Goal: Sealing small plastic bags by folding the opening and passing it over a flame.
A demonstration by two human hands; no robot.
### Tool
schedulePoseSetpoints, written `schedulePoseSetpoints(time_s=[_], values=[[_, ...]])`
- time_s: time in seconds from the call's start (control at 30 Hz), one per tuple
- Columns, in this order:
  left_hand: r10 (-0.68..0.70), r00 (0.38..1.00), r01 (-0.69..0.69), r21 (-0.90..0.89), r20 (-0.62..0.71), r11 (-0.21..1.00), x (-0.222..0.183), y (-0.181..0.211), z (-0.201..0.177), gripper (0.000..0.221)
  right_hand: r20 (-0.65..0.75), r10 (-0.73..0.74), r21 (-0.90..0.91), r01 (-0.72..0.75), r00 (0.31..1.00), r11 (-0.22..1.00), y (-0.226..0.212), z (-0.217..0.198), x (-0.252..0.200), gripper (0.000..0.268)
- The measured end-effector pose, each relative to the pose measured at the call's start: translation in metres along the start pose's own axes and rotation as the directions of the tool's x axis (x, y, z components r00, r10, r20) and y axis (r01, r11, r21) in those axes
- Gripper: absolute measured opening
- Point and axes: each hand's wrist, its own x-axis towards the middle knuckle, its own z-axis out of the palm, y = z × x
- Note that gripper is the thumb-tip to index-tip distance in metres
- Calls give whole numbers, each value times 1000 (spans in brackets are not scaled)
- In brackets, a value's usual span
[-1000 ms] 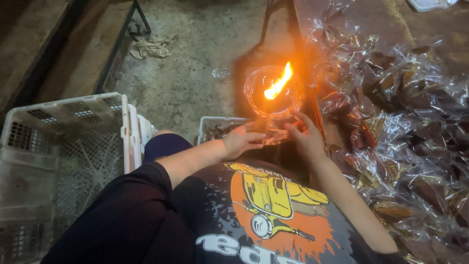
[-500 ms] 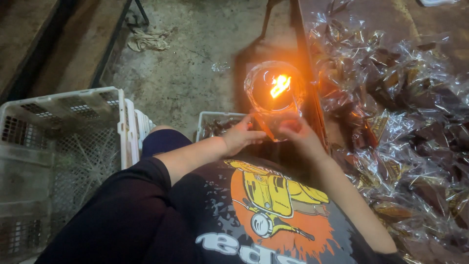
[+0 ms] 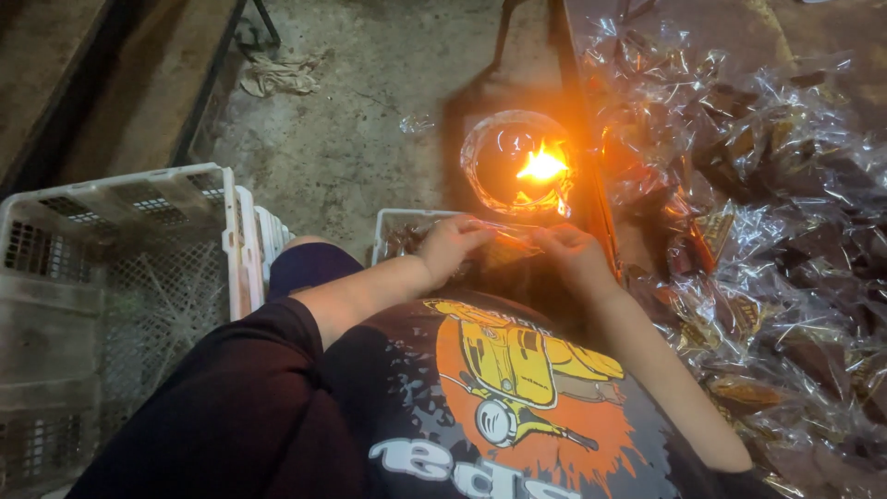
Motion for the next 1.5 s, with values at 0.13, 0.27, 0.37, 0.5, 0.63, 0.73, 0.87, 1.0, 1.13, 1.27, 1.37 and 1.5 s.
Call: schedulePoseSetpoints(time_s=[0.13, 0.27, 0.37, 0.5, 0.63, 0.73, 0.87, 1.0, 1.13, 1.27, 1.37, 1.5], values=[[112, 994, -80, 593, -17, 801, -24, 24, 9, 30, 162, 273, 358, -314, 948, 879, 17, 3, 9, 25], [53, 940, -297, 732, 337, 614, -64, 80, 48, 61, 148, 297, 561, -328, 943, 760, 25, 8, 13, 25], [-185, 946, -142, 852, 267, 504, -51, 56, 35, 69, 54, 336, 746, -262, 940, 613, -31, 1, 4, 23], [-126, 956, -140, 789, 265, 598, -46, 39, 34, 67, 153, 227, 753, -262, 962, 604, -12, -9, 17, 32], [-136, 916, -203, 728, 377, 654, -42, 34, 35, 83, 192, 250, 574, -315, 949, 756, -94, -1, -44, 23], [-150, 937, -129, 712, 315, 690, -19, 8, 24, 78, 61, 278, 747, -228, 959, 625, 9, -3, 23, 20], [-86, 971, 3, 353, 221, 936, -23, 32, 25, 32, -69, 286, 735, -145, 956, 662, 63, -15, 42, 44], [-238, 968, 233, 62, 84, 970, -5, 46, 44, 40, -80, 253, 691, -130, 964, 712, 65, -6, 41, 46], [-303, 947, 307, -28, 104, 951, 17, 35, 37, 56, -122, 204, 603, -91, 971, 793, 59, -7, 41, 41], [-305, 945, 309, -18, 122, 951, 13, 38, 39, 53, -157, 231, 571, -102, 960, 815, 43, -7, 34, 31], [-13, 985, -20, 185, 174, 983, -16, 41, 43, 45, -64, 170, 531, -111, 983, 840, 47, -5, 34, 34], [-43, 955, -102, 462, 294, 881, -27, 42, 42, 50, 31, 238, 571, -213, 971, 793, 37, -4, 26, 36]])
